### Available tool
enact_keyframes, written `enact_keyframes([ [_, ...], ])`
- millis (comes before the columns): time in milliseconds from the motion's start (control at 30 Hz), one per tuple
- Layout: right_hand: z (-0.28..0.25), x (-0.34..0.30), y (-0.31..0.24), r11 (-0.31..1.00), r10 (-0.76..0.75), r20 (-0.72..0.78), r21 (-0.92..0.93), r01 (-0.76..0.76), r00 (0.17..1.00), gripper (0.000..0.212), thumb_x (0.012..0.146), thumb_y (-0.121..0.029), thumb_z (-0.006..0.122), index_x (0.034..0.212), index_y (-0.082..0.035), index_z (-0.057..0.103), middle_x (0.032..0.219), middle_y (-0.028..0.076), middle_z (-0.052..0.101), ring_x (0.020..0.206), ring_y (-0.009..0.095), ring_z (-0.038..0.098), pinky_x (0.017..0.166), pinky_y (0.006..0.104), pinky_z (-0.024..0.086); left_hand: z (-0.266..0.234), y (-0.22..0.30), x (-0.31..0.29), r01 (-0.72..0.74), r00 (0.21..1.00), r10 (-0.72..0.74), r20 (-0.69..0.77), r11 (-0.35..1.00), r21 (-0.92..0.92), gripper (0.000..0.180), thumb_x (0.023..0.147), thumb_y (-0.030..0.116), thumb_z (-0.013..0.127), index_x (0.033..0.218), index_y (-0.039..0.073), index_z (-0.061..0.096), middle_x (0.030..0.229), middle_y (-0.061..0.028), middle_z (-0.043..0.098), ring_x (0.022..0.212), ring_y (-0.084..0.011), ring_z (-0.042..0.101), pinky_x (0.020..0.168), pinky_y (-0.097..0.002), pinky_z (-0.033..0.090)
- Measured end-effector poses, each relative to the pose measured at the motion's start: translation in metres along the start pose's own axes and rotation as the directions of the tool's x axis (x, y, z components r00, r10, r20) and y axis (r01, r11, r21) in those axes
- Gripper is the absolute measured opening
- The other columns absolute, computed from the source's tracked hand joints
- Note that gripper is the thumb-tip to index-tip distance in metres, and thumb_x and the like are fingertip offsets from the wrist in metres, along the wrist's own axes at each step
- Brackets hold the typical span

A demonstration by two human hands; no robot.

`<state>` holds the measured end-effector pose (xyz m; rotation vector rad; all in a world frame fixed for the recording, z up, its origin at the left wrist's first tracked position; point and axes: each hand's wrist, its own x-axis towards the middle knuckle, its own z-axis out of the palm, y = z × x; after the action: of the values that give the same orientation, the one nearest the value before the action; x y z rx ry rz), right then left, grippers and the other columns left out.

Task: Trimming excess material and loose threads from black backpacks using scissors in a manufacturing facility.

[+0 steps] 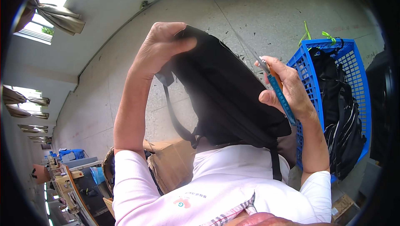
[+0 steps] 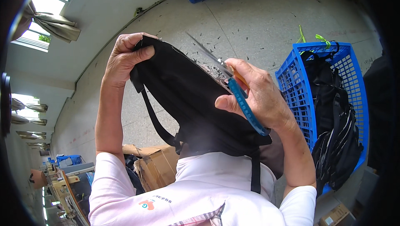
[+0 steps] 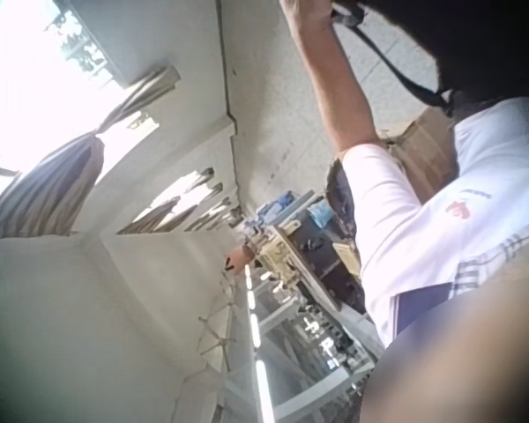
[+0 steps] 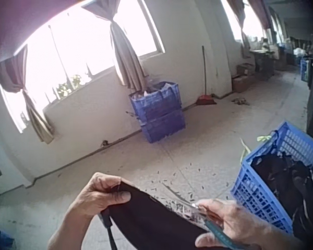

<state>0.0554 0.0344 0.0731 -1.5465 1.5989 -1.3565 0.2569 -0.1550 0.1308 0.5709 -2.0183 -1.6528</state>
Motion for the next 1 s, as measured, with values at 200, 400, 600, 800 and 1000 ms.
enact_keyframes([
  [200,-0.005,-0.008,0.001,0.971,0.049,0.132,-0.237,-0.017,0.99,0.077,0.061,-0.067,0.062,0.097,0.0,0.054,0.059,0.004,0.047,0.053,0.014,0.048,0.048,0.0263,0.038,-0.001,-0.001,0.001,0.01,1.0,-0.01,-0.008,0.999,-0.031,0.02,0.067,0.004,0.072,0.086,0.002,0.066,0.076,0.0001,0.064,0.07,-0.0072,0.056,0.069,-0.0206,0.044],
  [400,-0.003,-0.008,0.004,0.989,0.05,0.126,-0.146,-0.031,0.991,0.063,0.066,-0.05,0.07,0.099,0.001,0.055,0.062,0.003,0.05,0.055,0.01,0.048,0.048,0.0211,0.039,0.006,-0.004,-0.002,0.056,0.984,-0.048,-0.173,0.998,0.042,0.021,0.069,0.004,0.07,0.088,0.0,0.064,0.077,-0.001,0.063,0.07,-0.0071,0.056,0.067,-0.02,0.044],
  [600,0.012,0.001,0.014,0.899,0.137,0.0,0.42,-0.124,0.991,0.046,0.065,-0.013,0.076,0.104,0.0,0.056,0.07,-0.004,0.052,0.061,0.002,0.045,0.056,0.0141,0.036,0.028,0.02,0.026,0.114,0.983,-0.148,0.106,0.955,0.274,0.029,0.071,0.007,0.068,0.097,0.0,0.06,0.08,-0.0014,0.061,0.075,-0.0082,0.056,0.071,-0.0202,0.044],
  [800,0.001,-0.024,0.032,0.901,0.271,-0.054,0.366,-0.234,0.961,0.042,0.066,-0.011,0.074,0.103,-0.003,0.057,0.063,-0.008,0.044,0.057,0.001,0.039,0.053,0.015,0.031,0.015,-0.016,0.039,-0.078,0.975,-0.028,0.221,0.886,0.458,0.042,0.065,0.027,0.071,0.095,-0.001,0.061,0.076,-0.0018,0.06,0.073,-0.0095,0.056,0.072,-0.0209,0.043],
  [1000,-0.011,-0.034,0.036,0.973,0.2,-0.174,0.154,-0.174,0.964,0.05,0.068,-0.023,0.076,0.106,-0.001,0.054,0.068,-0.005,0.047,0.059,0.004,0.042,0.056,0.0167,0.037,0.039,-0.042,0.05,0.014,0.996,-0.028,0.085,0.987,0.163,0.033,0.067,0.025,0.071,0.086,-0.002,0.064,0.073,-0.0031,0.06,0.071,-0.0102,0.055,0.066,-0.0231,0.045],
])
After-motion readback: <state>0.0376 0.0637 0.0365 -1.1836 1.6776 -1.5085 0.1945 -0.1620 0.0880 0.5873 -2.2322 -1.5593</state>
